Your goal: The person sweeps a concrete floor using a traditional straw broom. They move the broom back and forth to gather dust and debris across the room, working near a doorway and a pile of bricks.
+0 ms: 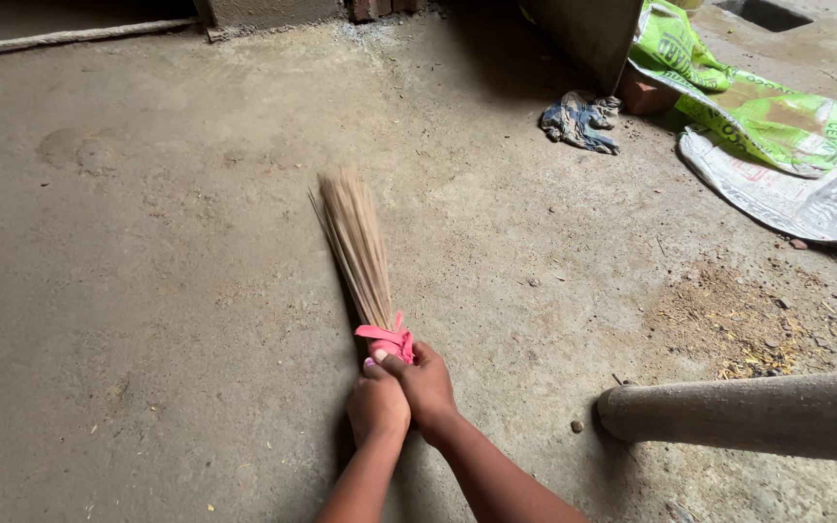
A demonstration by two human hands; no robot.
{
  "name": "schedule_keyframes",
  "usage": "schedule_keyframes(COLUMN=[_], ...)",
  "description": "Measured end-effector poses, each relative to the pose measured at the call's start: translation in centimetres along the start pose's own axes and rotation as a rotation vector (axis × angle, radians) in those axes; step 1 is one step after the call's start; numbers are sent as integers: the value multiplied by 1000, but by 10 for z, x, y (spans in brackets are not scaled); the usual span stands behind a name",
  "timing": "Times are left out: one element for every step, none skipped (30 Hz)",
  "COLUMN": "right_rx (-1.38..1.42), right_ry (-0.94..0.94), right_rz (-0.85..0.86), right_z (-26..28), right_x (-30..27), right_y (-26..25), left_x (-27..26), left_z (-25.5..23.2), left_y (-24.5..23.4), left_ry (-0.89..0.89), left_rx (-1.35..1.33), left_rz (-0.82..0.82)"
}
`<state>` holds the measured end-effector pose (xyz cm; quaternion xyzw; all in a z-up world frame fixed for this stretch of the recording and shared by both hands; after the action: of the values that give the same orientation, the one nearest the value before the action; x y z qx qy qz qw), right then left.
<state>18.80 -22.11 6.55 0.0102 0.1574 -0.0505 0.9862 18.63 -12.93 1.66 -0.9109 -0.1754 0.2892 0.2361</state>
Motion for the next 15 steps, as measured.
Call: schedule_keyframes(right_rx=[16,32,81,131,179,207,236,265,291,317,341,301,262,223,237], right_ry=[11,21,18,15,14,0,-19,-38,-13,13,35,68,101,134,124], right_rz=[-15,-31,-55,-78,-102,-167,-231,-295,-368,-441,-510,-598,-684,-769,-819], right_z=[-3,-7,-9,-12,-16,-21,-25,-26,-29,-32,-31,-30,-30,-29,-28], right_x=[1,2,3,4,2,-3,-8,-13,-19,-28,-35,-44,-53,-59,-62], right_y=[-1,-3,-3,-2,-3,-5,-7,-8,-11,-13,-14,-16,-15,-14,-13], left_x=[1,1,1,0,-3,-7,-10,-12,-16,-19,-21,-24,-25,-26,-28], left_z=[-2,-2,-4,-8,-9,-10,-13,-16,-16,-15,-17,-18,-19,-23,-26], left_y=[0,0,-2,-5,-6,-8,-10,-11,-11,-10,-9,-8,-9,-10,-10], left_ry=[36,43,54,65,75,86,100,111,119,126,142,158,175,228,281], left_rx=[78,76,74,72,89,106,121,154,189,225,251,278,306,349,394], left_rz=[-16,-8,-1,6,35,63,90,131,176,222,263,305,343,384,428])
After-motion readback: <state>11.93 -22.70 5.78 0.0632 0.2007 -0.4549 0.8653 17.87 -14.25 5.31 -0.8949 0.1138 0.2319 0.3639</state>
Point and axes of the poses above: each hand's wrist, its own x-axis towards the middle knuckle, its own y-axis out of the palm, z = x × y, the point moved 4 cm from there along x, towards the middle knuckle
